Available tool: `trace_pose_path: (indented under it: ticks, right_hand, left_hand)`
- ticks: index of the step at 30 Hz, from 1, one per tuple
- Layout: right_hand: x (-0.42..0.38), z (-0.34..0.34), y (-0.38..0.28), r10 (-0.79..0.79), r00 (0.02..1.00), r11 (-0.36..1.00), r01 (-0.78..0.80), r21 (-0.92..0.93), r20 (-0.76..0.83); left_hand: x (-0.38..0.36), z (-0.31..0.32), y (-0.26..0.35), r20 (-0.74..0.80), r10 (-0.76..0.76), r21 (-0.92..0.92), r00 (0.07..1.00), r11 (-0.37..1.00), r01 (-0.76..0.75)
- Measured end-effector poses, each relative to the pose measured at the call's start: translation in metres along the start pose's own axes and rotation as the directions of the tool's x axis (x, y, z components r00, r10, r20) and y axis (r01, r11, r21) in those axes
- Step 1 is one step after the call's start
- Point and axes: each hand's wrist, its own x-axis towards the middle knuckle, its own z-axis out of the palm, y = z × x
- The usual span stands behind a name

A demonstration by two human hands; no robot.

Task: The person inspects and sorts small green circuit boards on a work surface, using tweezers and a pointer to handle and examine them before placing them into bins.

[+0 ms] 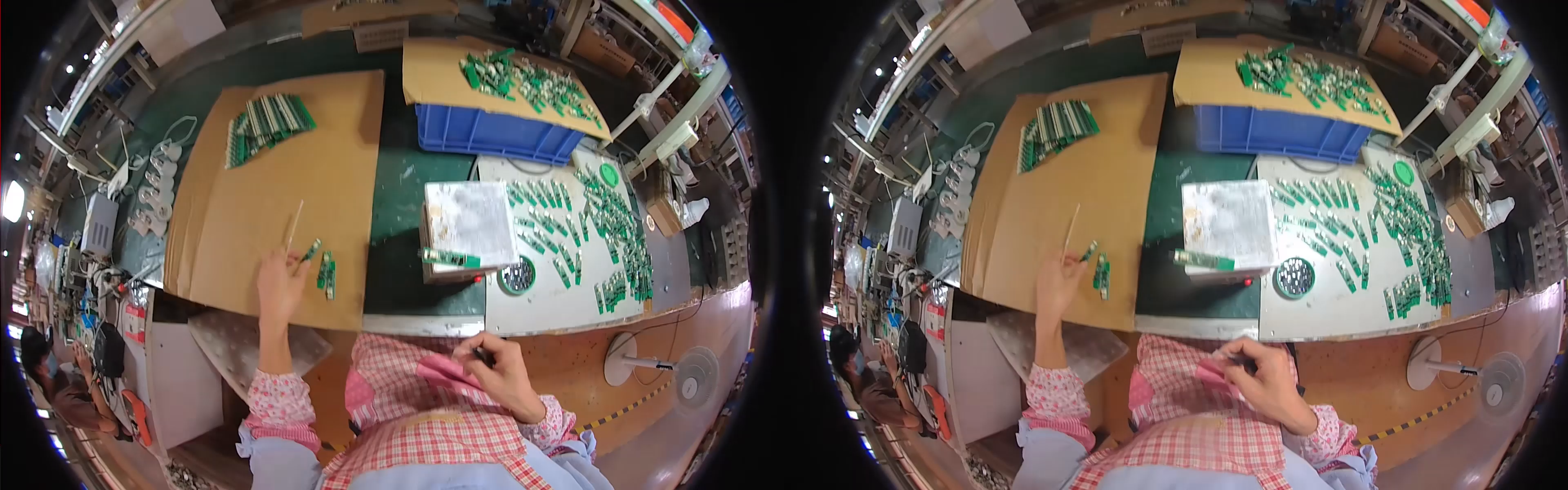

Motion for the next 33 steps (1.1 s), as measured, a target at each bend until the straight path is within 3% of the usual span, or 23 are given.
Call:
trace_pose_path:
  ticks: [2,5,7,10,12,14,15,16,17,19,22,23,24,25,26,27,28,31,32,33]
  right_hand:
    - [0.0,0.005,-0.019,0.067,0.997,0.998,-0.067,0.004,0.033]
    - [0.0,0.013,-0.012,-0.027,0.999,0.997,0.03,-0.075,0.038]
    - [0.0,0.017,-0.022,0.011,0.998,0.976,0.002,-0.217,0.059]
    - [0.005,0.028,0.0,-0.098,0.991,0.987,0.108,-0.118,0.091]
    - [0.007,0.03,0.006,-0.223,0.966,0.954,0.243,-0.173,0.128]
    - [0.011,0.04,-0.001,-0.149,0.983,0.961,0.169,-0.219,0.107]
    - [0.009,0.045,-0.007,-0.116,0.988,0.963,0.136,-0.233,0.097]
    - [0.006,0.048,-0.014,-0.149,0.97,0.973,0.179,-0.147,0.194]
    - [0.006,0.056,-0.023,-0.189,0.969,0.97,0.209,-0.125,0.158]
    - [0.003,0.079,-0.046,-0.088,0.995,0.995,0.091,-0.041,0.053]
    - [0.019,0.098,-0.041,-0.372,0.928,0.876,0.35,-0.33,-0.001]
    - [0.027,0.104,-0.031,-0.529,0.849,0.761,0.467,-0.45,-0.015]
    - [0.028,0.106,-0.03,-0.563,0.826,0.714,0.467,-0.522,-0.03]
    - [0.027,0.11,-0.032,-0.596,0.802,0.664,0.463,-0.587,-0.041]
    - [0.02,0.113,-0.041,-0.615,0.787,0.585,0.504,-0.636,0.058]
    - [0.022,0.111,-0.028,-0.579,0.815,0.642,0.433,-0.633,-0.029]
    - [0.019,0.114,-0.029,-0.599,0.8,0.584,0.453,-0.674,0.02]
    - [0.011,0.122,-0.039,-0.696,0.714,0.446,0.513,-0.733,0.076]
    - [0.008,0.122,-0.039,-0.733,0.676,0.41,0.53,-0.742,0.078]
    - [0.008,0.119,-0.036,-0.739,0.671,0.418,0.53,-0.738,0.064]
  left_hand:
    - [0.004,0.003,0.002,-0.012,-0.004,0.011,1.0,1.0,0.004]
    - [0.006,0.003,-0.003,-0.012,0.013,-0.02,1.0,1.0,-0.013]
    - [0.009,0.0,-0.002,-0.006,-0.006,-0.08,1.0,0.997,0.005]
    - [0.006,0.0,-0.016,-0.03,0.006,-0.145,1.0,0.989,-0.01]
    - [0.005,0.004,-0.017,-0.062,-0.014,-0.238,0.998,0.971,-0.001]
    - [-0.011,-0.007,-0.01,-0.061,-0.089,-0.366,0.994,0.929,0.061]
    - [-0.023,-0.013,-0.003,-0.012,-0.127,-0.501,0.992,0.859,0.104]
    - [-0.036,-0.017,0.01,0.04,-0.152,-0.623,0.988,0.769,0.144]
    - [-0.049,-0.021,0.024,0.094,-0.167,-0.728,0.982,0.661,0.182]
    - [-0.078,-0.018,0.046,0.253,-0.127,-0.875,0.959,0.393,0.283]
    - [-0.108,0.018,0.061,0.333,0.023,-0.941,0.943,0.066,0.331]
    - [-0.116,0.012,0.071,0.359,0.041,-0.933,0.933,-0.009,0.359]
    - [-0.123,-0.001,0.076,0.482,0.058,-0.858,0.875,-0.173,0.484]
    - [-0.128,0.006,0.074,0.427,0.059,-0.886,0.902,-0.173,0.431]
    - [-0.132,0.008,0.074,0.418,0.05,-0.887,0.907,-0.191,0.42]
    - [-0.134,0.009,0.073,0.402,0.044,-0.894,0.915,-0.197,0.402]
    - [-0.137,0.012,0.071,0.406,0.07,-0.872,0.911,-0.268,0.409]
    - [-0.145,0.0,0.07,0.366,0.061,-0.898,0.929,-0.24,0.369]
    - [-0.147,0.004,0.071,0.346,0.058,-0.891,0.936,-0.294,0.347]
    - [-0.147,0.008,0.068,0.349,0.07,-0.899,0.934,-0.256,0.355]
